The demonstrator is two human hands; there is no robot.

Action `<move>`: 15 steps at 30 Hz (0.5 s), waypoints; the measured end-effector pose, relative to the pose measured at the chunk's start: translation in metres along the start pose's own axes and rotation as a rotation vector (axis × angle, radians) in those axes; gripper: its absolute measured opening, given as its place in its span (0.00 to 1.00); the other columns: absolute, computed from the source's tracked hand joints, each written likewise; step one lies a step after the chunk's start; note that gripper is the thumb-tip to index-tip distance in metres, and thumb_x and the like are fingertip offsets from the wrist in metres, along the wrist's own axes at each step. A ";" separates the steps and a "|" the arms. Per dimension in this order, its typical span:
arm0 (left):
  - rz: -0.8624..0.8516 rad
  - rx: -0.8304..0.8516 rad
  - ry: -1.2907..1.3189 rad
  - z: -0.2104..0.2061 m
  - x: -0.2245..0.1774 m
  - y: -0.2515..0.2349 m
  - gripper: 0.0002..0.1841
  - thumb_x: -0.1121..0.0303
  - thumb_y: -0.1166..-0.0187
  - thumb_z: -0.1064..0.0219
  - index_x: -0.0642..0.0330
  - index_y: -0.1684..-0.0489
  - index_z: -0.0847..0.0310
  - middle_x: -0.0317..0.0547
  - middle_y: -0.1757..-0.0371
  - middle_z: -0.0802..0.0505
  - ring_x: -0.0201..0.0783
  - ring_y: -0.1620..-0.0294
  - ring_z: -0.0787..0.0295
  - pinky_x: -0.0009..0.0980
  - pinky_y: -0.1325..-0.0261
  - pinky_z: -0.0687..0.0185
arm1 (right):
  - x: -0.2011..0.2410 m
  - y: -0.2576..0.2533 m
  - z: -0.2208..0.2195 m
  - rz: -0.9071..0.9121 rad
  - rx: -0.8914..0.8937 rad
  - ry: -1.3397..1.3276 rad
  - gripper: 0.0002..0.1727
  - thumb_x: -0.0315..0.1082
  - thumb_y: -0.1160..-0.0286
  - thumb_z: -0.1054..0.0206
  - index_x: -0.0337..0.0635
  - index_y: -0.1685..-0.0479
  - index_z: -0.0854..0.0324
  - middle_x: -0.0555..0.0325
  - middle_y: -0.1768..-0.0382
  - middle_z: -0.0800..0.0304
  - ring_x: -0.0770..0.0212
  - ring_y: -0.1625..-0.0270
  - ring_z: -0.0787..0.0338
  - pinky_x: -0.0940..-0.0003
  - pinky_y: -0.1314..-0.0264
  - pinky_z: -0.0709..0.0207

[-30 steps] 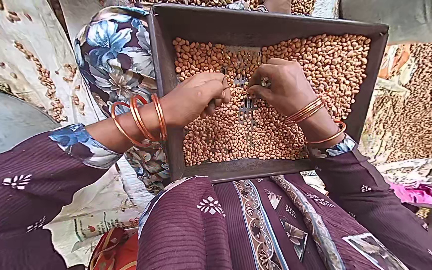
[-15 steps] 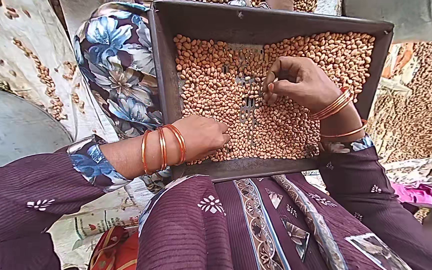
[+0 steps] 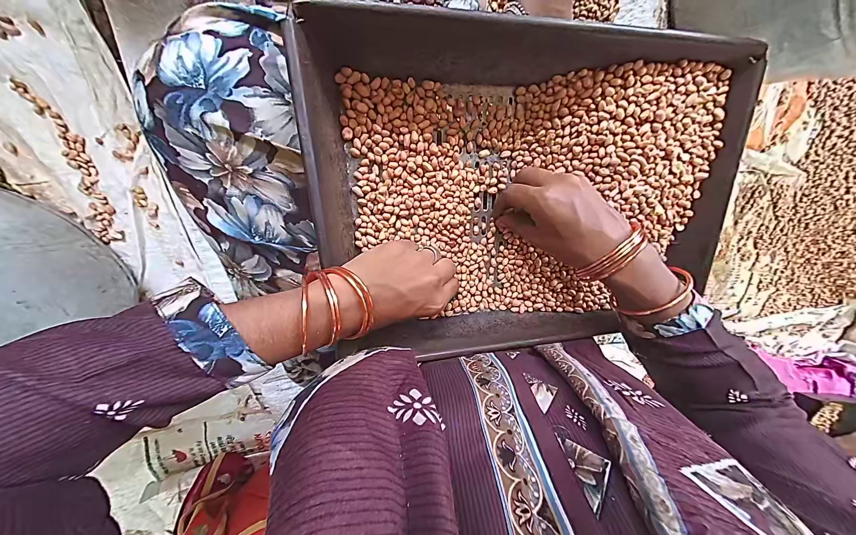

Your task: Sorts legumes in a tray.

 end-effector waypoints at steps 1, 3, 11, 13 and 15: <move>-0.002 -0.015 0.001 -0.001 -0.001 0.000 0.07 0.85 0.22 0.39 0.70 0.54 0.17 0.54 0.64 0.14 0.50 0.68 0.11 0.40 0.70 0.17 | 0.003 0.000 -0.001 -0.012 0.008 0.028 0.05 0.28 0.24 0.30 0.36 0.57 0.11 0.42 0.59 0.12 0.43 0.60 0.08 0.49 0.58 0.16; -0.009 -0.035 0.001 -0.005 -0.003 0.000 0.08 0.83 0.21 0.39 0.69 0.52 0.15 0.54 0.63 0.13 0.51 0.67 0.10 0.41 0.69 0.16 | 0.007 0.001 -0.002 -0.025 0.004 0.077 0.05 0.27 0.24 0.29 0.34 0.58 0.13 0.40 0.60 0.12 0.41 0.59 0.08 0.49 0.58 0.15; 0.115 0.154 0.119 0.003 0.001 -0.003 0.08 0.81 0.18 0.39 0.68 0.46 0.20 0.56 0.55 0.14 0.54 0.60 0.10 0.44 0.63 0.15 | -0.009 -0.018 0.026 -0.130 0.091 -0.076 0.06 0.34 0.27 0.32 0.43 0.60 0.13 0.55 0.68 0.11 0.57 0.66 0.12 0.53 0.62 0.22; 0.189 0.120 0.295 0.007 0.009 -0.004 0.09 0.70 0.14 0.40 0.65 0.47 0.19 0.54 0.53 0.13 0.53 0.57 0.10 0.46 0.60 0.15 | -0.016 -0.028 0.038 -0.140 -0.030 -0.065 0.09 0.31 0.25 0.35 0.41 0.55 0.10 0.50 0.62 0.08 0.54 0.60 0.10 0.51 0.54 0.20; 0.254 -0.107 0.548 0.011 0.021 -0.002 0.08 0.63 0.20 0.35 0.59 0.58 0.17 0.43 0.66 0.15 0.41 0.67 0.15 0.38 0.66 0.20 | -0.024 -0.039 0.041 -0.121 -0.150 -0.022 0.10 0.30 0.23 0.34 0.39 0.52 0.09 0.44 0.56 0.08 0.48 0.51 0.09 0.49 0.44 0.20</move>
Point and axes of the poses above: each hand's wrist, its own y-axis away from the middle knuckle, its own z-axis out of the back of the hand, x = y × z, the point moved 2 cm from there along -y, towards the middle knuckle
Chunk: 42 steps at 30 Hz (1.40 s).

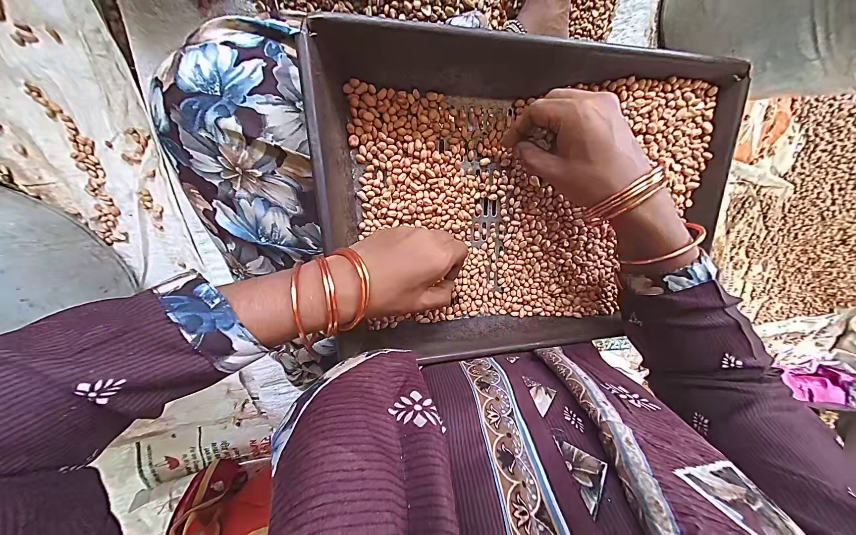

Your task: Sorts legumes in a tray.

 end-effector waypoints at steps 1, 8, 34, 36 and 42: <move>0.019 -0.118 0.184 0.007 0.004 -0.002 0.06 0.64 0.25 0.33 0.56 0.64 0.17 0.36 0.75 0.19 0.30 0.76 0.24 0.29 0.74 0.28 | -0.002 -0.005 -0.002 0.009 -0.029 0.016 0.09 0.30 0.23 0.33 0.38 0.52 0.09 0.43 0.55 0.09 0.45 0.49 0.09 0.47 0.42 0.20; 0.135 -0.299 1.053 0.056 0.026 -0.011 0.14 0.67 0.18 0.57 0.48 0.69 0.26 0.32 0.66 0.14 0.22 0.75 0.23 0.16 0.76 0.30 | 0.007 -0.012 -0.007 -0.041 0.031 0.146 0.08 0.29 0.24 0.30 0.36 0.53 0.10 0.38 0.52 0.11 0.38 0.48 0.09 0.42 0.44 0.19; 0.333 -0.414 0.144 0.061 0.037 -0.084 0.09 0.64 0.17 0.33 0.62 0.54 0.14 0.41 0.71 0.16 0.36 0.71 0.22 0.35 0.61 0.25 | 0.004 -0.006 -0.015 0.036 -0.005 0.213 0.10 0.27 0.17 0.36 0.28 0.50 0.14 0.33 0.52 0.12 0.34 0.49 0.08 0.44 0.45 0.17; 0.351 -0.469 0.535 0.066 0.039 -0.081 0.06 0.65 0.16 0.33 0.56 0.61 0.15 0.31 0.77 0.18 0.23 0.79 0.27 0.22 0.71 0.33 | 0.004 -0.006 -0.015 0.077 0.000 0.222 0.09 0.25 0.19 0.35 0.27 0.52 0.14 0.33 0.52 0.11 0.34 0.49 0.08 0.44 0.45 0.17; 0.455 -0.482 1.291 0.068 0.036 -0.080 0.15 0.62 0.11 0.58 0.45 0.66 0.27 0.30 0.72 0.18 0.26 0.76 0.26 0.21 0.72 0.33 | 0.005 -0.014 -0.018 0.103 0.023 0.279 0.11 0.26 0.17 0.42 0.26 0.53 0.16 0.31 0.53 0.12 0.33 0.49 0.08 0.44 0.47 0.16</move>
Point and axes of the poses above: each hand's wrist, its own y-axis away from the middle knuckle, its own z-axis out of the back of the hand, x = y × z, the point moved 2 cm from there along -y, towards the middle knuckle
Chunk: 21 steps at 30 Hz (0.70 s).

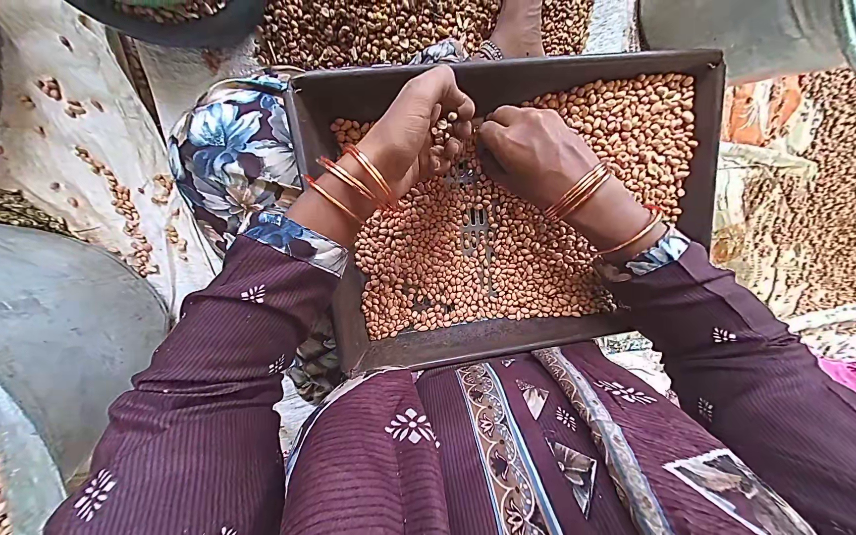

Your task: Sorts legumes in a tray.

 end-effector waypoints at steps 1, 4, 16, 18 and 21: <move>0.027 -0.020 -0.023 -0.001 0.000 0.000 0.14 0.63 0.11 0.57 0.46 0.66 0.26 0.31 0.72 0.17 0.26 0.76 0.26 0.20 0.73 0.33 | 0.000 -0.002 0.000 -0.006 0.005 -0.006 0.11 0.27 0.18 0.41 0.26 0.54 0.16 0.31 0.54 0.12 0.33 0.50 0.08 0.43 0.48 0.17; 0.071 -0.060 -0.195 -0.005 0.004 -0.004 0.14 0.64 0.09 0.54 0.49 0.65 0.23 0.30 0.72 0.17 0.22 0.81 0.30 0.17 0.79 0.39 | -0.005 -0.009 0.012 -0.087 0.116 -0.117 0.10 0.31 0.24 0.34 0.31 0.55 0.16 0.36 0.55 0.12 0.35 0.49 0.10 0.40 0.48 0.20; -0.115 0.097 -0.428 -0.012 0.013 -0.010 0.28 0.54 0.03 0.56 0.55 0.77 0.22 0.30 0.82 0.19 0.22 0.85 0.31 0.19 0.81 0.38 | -0.001 0.029 0.057 -0.010 -0.127 -0.260 0.08 0.32 0.22 0.33 0.38 0.53 0.12 0.45 0.56 0.09 0.48 0.56 0.08 0.48 0.52 0.17; -0.343 0.080 -0.794 -0.010 0.015 -0.012 0.25 0.54 0.06 0.49 0.55 0.76 0.18 0.30 0.81 0.20 0.25 0.81 0.28 0.26 0.73 0.34 | -0.008 0.040 0.042 -0.044 -0.028 -0.190 0.07 0.31 0.22 0.32 0.38 0.56 0.11 0.44 0.60 0.09 0.43 0.60 0.09 0.43 0.55 0.18; -0.509 0.120 -1.183 -0.015 0.018 -0.012 0.17 0.55 0.07 0.45 0.60 0.50 0.16 0.48 0.65 0.10 0.45 0.63 0.11 0.47 0.54 0.18 | -0.009 0.053 0.016 -0.102 0.085 -0.160 0.08 0.32 0.22 0.32 0.39 0.54 0.11 0.43 0.57 0.11 0.40 0.57 0.09 0.41 0.57 0.18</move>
Point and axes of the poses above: each hand's wrist, its own y-axis away from the middle knuckle, its own z-axis out of the back of the hand, x = y × z, the point moved 2 cm from there along -y, towards the middle knuckle
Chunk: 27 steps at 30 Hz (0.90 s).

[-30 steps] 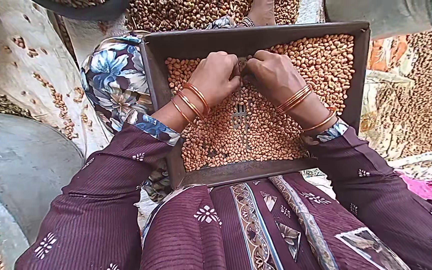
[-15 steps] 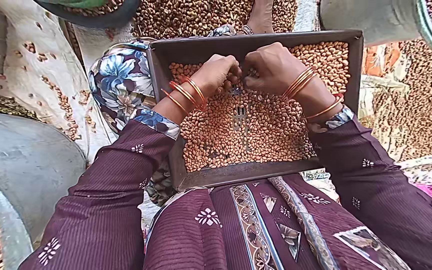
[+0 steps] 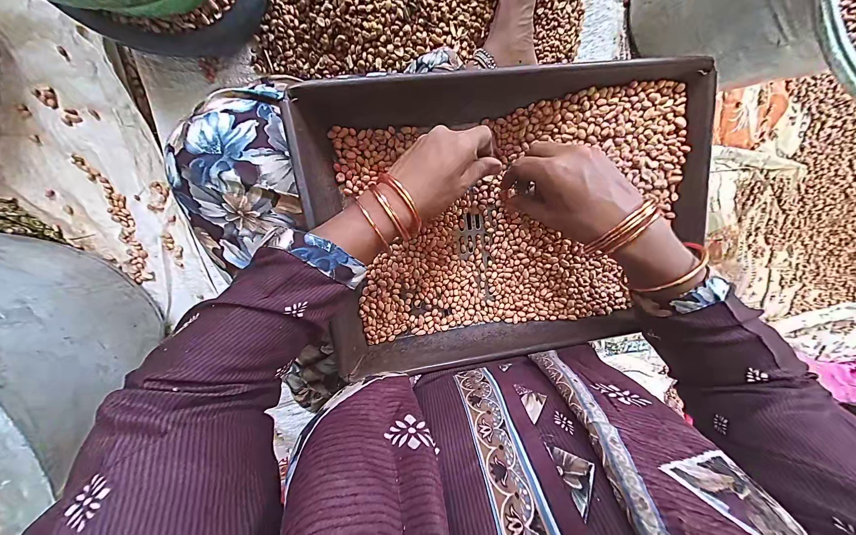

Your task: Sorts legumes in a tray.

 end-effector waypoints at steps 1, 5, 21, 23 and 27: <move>-0.007 0.054 -0.081 -0.003 -0.002 -0.001 0.17 0.55 0.07 0.45 0.60 0.41 0.20 0.53 0.61 0.09 0.53 0.59 0.09 0.53 0.51 0.17 | -0.001 0.002 -0.006 -0.013 -0.005 0.010 0.08 0.31 0.22 0.32 0.38 0.53 0.12 0.41 0.54 0.11 0.39 0.55 0.08 0.41 0.56 0.17; 0.015 0.187 -0.353 -0.013 -0.013 -0.002 0.19 0.56 0.06 0.48 0.61 0.32 0.28 0.60 0.64 0.11 0.65 0.59 0.09 0.59 0.58 0.19 | -0.004 0.002 -0.013 -0.013 -0.063 -0.001 0.07 0.31 0.23 0.31 0.34 0.58 0.14 0.41 0.58 0.13 0.40 0.57 0.09 0.43 0.56 0.18; 0.340 0.130 0.786 -0.002 -0.011 -0.001 0.22 0.65 0.08 0.52 0.52 0.81 0.25 0.31 0.81 0.21 0.23 0.85 0.31 0.19 0.82 0.41 | 0.087 0.012 -0.005 0.417 -0.228 -0.284 0.07 0.32 0.21 0.32 0.39 0.57 0.10 0.49 0.62 0.11 0.55 0.63 0.10 0.61 0.64 0.16; 0.377 0.129 0.813 0.001 -0.013 -0.002 0.22 0.64 0.06 0.52 0.53 0.79 0.24 0.31 0.82 0.19 0.21 0.87 0.33 0.17 0.86 0.47 | 0.110 0.010 -0.037 0.560 -0.067 -0.277 0.06 0.30 0.21 0.34 0.41 0.60 0.10 0.53 0.64 0.12 0.54 0.62 0.10 0.59 0.65 0.16; 0.385 0.122 0.822 -0.001 -0.011 -0.002 0.24 0.63 0.06 0.51 0.54 0.81 0.26 0.32 0.86 0.25 0.24 0.89 0.37 0.19 0.86 0.49 | 0.133 0.011 -0.091 0.693 0.089 -0.215 0.08 0.22 0.22 0.37 0.39 0.59 0.12 0.48 0.60 0.12 0.48 0.60 0.08 0.58 0.68 0.16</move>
Point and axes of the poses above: each hand's wrist, its own y-axis away from the middle knuckle, its own z-axis out of the back of the hand, x = y × z, the point moved 2 cm from there along -y, towards the middle knuckle
